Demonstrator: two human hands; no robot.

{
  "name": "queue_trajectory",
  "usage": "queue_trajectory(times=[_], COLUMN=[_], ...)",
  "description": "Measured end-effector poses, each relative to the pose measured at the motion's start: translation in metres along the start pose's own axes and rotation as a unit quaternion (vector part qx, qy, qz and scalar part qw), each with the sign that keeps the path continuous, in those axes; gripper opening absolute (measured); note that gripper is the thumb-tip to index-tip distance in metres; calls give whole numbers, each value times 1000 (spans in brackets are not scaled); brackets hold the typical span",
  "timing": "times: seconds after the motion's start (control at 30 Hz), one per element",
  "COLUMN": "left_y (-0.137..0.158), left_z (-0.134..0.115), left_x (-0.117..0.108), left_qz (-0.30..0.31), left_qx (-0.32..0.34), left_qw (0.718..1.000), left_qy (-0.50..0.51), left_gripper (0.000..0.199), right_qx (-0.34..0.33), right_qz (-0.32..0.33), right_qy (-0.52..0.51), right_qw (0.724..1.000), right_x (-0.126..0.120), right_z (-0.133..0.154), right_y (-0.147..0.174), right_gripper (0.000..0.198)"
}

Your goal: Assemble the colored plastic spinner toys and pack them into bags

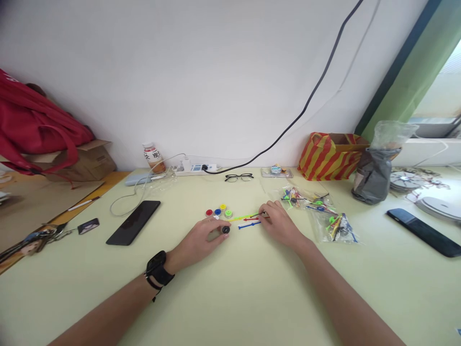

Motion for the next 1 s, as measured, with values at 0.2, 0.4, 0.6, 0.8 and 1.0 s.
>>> queue_trajectory(times=[0.2, 0.4, 0.6, 0.8, 1.0], left_y=[-1, -1, -2, -5, -9], left_z=[1, 5, 0, 6, 22], left_x=[0, 1, -3, -14, -13], left_qz=[-1, -5, -15, -74, -83], left_qx=[7, 8, 8, -51, -110], left_qw=[1000, 1000, 1000, 978, 933], left_qy=[1, -1, 24, 190, 333], left_gripper=[27, 28, 27, 26, 33], right_qx=[-13, -23, -2, 49, 26], right_qz=[-39, 10, -2, -3, 69], right_qy=[-6, 5, -3, -120, -171], right_qw=[999, 1000, 1000, 992, 983], right_x=[-3, 4, 0, -9, -2], right_z=[4, 9, 7, 16, 57], right_y=[-1, -1, -1, 4, 11], right_gripper=[15, 28, 28, 16, 20])
Point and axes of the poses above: each hand's wrist, its own y-axis away from the middle knuckle, its own x-axis out of the palm, z = x × y, the point moved 8 cm from there along -y, towards the middle knuckle, and after that the axes turned 7 degrees about -x, right-handed, at the moved point
